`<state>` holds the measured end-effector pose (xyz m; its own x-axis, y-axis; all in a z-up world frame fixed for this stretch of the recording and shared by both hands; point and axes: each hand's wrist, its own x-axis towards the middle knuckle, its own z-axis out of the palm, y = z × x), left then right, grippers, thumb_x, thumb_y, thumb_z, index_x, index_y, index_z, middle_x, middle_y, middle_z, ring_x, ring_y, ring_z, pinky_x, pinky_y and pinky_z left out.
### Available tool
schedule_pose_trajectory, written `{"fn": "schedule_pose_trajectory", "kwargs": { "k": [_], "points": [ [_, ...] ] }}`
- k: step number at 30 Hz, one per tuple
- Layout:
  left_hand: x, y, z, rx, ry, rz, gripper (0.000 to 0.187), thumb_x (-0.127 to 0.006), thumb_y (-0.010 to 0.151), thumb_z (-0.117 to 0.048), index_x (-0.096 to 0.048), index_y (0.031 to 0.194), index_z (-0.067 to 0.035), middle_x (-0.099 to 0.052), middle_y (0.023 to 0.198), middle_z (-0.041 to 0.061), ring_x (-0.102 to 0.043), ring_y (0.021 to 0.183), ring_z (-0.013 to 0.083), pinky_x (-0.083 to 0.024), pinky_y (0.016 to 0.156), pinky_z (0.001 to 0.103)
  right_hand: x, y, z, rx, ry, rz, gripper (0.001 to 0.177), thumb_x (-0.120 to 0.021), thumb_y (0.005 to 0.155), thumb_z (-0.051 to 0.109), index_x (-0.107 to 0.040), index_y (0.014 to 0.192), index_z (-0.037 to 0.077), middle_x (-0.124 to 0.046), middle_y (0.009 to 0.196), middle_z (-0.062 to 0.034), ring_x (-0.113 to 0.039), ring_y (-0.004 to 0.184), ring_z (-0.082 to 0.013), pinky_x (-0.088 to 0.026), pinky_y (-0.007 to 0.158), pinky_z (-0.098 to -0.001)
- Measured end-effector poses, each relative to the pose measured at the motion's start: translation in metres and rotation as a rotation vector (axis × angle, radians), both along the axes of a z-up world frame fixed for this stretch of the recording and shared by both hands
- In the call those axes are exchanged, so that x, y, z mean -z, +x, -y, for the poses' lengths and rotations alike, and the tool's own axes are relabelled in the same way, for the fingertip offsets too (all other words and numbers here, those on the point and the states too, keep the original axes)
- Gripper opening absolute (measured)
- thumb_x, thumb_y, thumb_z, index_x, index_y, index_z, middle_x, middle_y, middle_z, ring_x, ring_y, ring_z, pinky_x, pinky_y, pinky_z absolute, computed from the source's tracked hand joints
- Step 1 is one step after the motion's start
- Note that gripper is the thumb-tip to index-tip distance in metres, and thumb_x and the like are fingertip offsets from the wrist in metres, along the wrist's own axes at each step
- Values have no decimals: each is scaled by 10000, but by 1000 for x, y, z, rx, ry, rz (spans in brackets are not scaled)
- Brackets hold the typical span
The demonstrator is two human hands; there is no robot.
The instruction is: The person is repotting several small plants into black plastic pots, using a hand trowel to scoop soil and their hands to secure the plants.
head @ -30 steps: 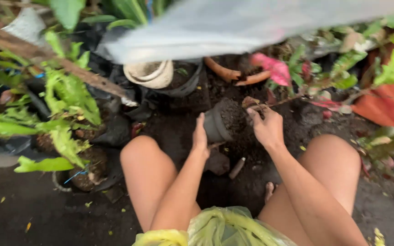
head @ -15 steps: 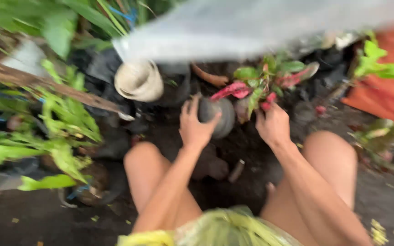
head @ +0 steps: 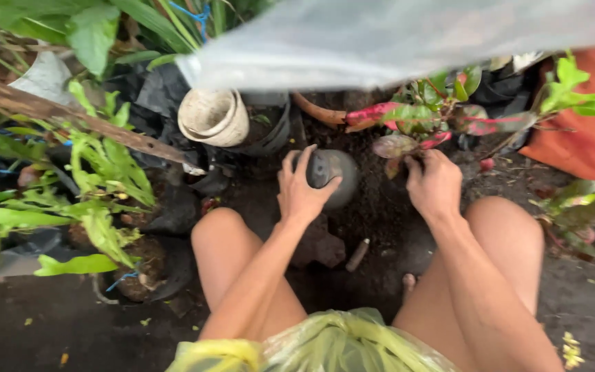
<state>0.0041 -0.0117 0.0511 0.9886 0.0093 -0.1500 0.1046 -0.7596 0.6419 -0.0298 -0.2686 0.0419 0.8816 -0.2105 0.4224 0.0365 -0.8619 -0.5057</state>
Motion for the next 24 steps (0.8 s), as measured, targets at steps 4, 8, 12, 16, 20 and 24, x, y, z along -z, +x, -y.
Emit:
{"fn": "schedule_pose_trajectory", "kwargs": {
  "k": [4,8,12,16,20,24],
  "points": [
    [50,36,-11,-460,-755,-193,935,-760,863,-625,-317,1619,-297,-218,1668,116,-293,1515,378,-532,1013,597,-7,-7,-5,-15,71,-28,134,-736,982,77,-734,876,-5,-670,775,-152,-719,830,-389,-585,699,-449],
    [-53,5,5,-568,-1176,-358,857,-617,924,-567,-308,1629,-189,-82,1698,160,-223,1518,506,-538,1024,637,2,-3,3,54,66,-90,228,-747,982,170,-701,872,-25,-664,747,-189,-704,815,-434,-560,675,-492],
    [41,22,-21,-385,-569,-255,898,-750,851,-606,-383,1609,-293,-335,1627,116,-320,1525,338,-429,1174,539,0,1,-1,75,27,-144,245,-738,990,182,-698,851,-17,-653,739,-190,-704,792,-427,-568,672,-482],
    [15,26,-16,-179,-193,-151,843,-723,853,-616,-387,1580,-353,-378,1574,99,-431,1452,381,-412,1132,634,-3,1,2,62,54,-117,189,-724,999,117,-710,854,-4,-675,755,-176,-711,832,-420,-585,716,-486],
    [-62,38,0,-444,-936,-170,977,-764,812,-541,-321,1605,-184,-213,1640,164,-231,1544,413,-259,1219,635,-10,1,-4,81,95,-108,171,-738,988,129,-723,910,-22,-689,810,-200,-710,879,-438,-577,709,-505],
    [-89,72,-7,-655,-1811,-323,1048,-752,711,-719,-377,1566,-243,-349,1627,148,-350,1493,416,-334,1185,611,-10,-2,0,66,152,-124,155,-704,1016,99,-726,978,-49,-697,839,-231,-700,902,-473,-578,723,-523]
  ]
}}
